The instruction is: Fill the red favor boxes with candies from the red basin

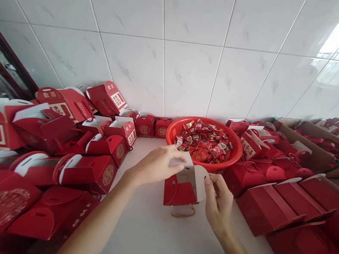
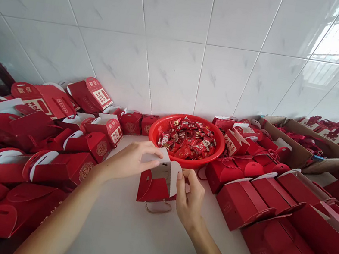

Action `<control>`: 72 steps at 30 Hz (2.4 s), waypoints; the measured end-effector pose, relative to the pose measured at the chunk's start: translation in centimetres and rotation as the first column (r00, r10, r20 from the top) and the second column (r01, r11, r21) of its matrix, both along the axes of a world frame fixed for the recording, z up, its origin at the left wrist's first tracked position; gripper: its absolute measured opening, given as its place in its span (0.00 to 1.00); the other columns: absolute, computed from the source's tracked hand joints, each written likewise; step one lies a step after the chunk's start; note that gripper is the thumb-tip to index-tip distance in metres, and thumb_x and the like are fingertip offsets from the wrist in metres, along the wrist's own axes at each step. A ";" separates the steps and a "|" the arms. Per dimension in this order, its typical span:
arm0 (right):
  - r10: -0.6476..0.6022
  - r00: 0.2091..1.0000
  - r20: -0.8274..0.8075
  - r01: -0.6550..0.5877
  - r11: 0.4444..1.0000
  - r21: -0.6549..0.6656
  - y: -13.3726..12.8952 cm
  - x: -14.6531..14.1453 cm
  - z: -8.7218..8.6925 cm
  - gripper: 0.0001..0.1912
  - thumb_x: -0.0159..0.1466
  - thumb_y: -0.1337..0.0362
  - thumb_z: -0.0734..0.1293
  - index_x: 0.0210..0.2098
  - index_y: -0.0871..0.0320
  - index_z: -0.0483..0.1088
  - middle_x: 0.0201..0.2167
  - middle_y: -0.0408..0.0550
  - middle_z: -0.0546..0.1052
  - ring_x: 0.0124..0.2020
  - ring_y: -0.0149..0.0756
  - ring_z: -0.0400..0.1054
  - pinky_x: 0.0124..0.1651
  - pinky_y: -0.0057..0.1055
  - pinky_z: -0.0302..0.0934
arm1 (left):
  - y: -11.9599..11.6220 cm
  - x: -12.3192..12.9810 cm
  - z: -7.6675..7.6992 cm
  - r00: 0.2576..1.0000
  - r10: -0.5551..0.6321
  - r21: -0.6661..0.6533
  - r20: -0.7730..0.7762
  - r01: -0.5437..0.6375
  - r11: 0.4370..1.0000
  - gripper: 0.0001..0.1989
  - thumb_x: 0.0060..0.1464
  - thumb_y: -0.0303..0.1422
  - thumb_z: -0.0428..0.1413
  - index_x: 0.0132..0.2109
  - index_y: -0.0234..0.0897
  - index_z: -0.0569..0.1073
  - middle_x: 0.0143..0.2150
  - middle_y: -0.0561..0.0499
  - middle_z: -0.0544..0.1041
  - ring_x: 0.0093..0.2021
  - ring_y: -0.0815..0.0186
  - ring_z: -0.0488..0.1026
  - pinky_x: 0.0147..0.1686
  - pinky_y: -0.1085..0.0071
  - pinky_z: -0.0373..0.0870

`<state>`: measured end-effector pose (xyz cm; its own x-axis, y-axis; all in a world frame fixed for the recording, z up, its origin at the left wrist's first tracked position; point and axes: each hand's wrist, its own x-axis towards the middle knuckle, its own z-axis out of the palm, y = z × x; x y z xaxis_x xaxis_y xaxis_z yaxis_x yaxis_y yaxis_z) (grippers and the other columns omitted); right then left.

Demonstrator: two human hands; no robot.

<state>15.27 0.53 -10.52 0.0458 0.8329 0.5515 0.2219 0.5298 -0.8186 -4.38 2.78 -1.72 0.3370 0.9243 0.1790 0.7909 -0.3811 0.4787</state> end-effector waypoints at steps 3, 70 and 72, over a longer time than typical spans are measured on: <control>-0.006 1.000 -0.026 0.007 0.999 0.039 -0.1 0.1 0.0 0.14 0.71 0.58 0.59 0.30 0.55 0.64 0.25 0.41 0.70 0.24 0.30 0.60 0.27 0.27 0.55 | -0.3 0.0 0.4 0.997 -0.002 -0.058 -0.078 -0.003 0.998 0.11 0.58 0.40 0.55 0.40 0.44 0.81 0.42 0.49 0.76 0.40 0.59 0.75 0.42 0.67 0.70; 0.161 0.786 0.597 -0.243 0.968 0.058 1.7 2.1 0.3 0.12 0.57 0.59 0.76 0.31 0.53 0.69 0.52 0.50 0.76 0.55 0.49 0.68 0.57 0.50 0.59 | 1.8 -4.3 -0.1 0.981 -0.125 -0.601 -0.150 0.010 0.799 0.50 0.39 0.39 0.66 0.69 0.42 0.57 0.40 0.52 0.76 0.39 0.58 0.76 0.39 0.69 0.69; 0.120 0.803 0.584 -0.210 0.974 0.089 1.9 2.2 0.1 0.13 0.57 0.58 0.77 0.30 0.53 0.69 0.51 0.50 0.77 0.53 0.49 0.69 0.55 0.50 0.60 | 2.0 -4.4 -0.3 0.982 -0.107 -0.591 -0.156 -0.006 0.807 0.49 0.40 0.40 0.65 0.69 0.42 0.56 0.39 0.53 0.75 0.39 0.59 0.75 0.38 0.69 0.69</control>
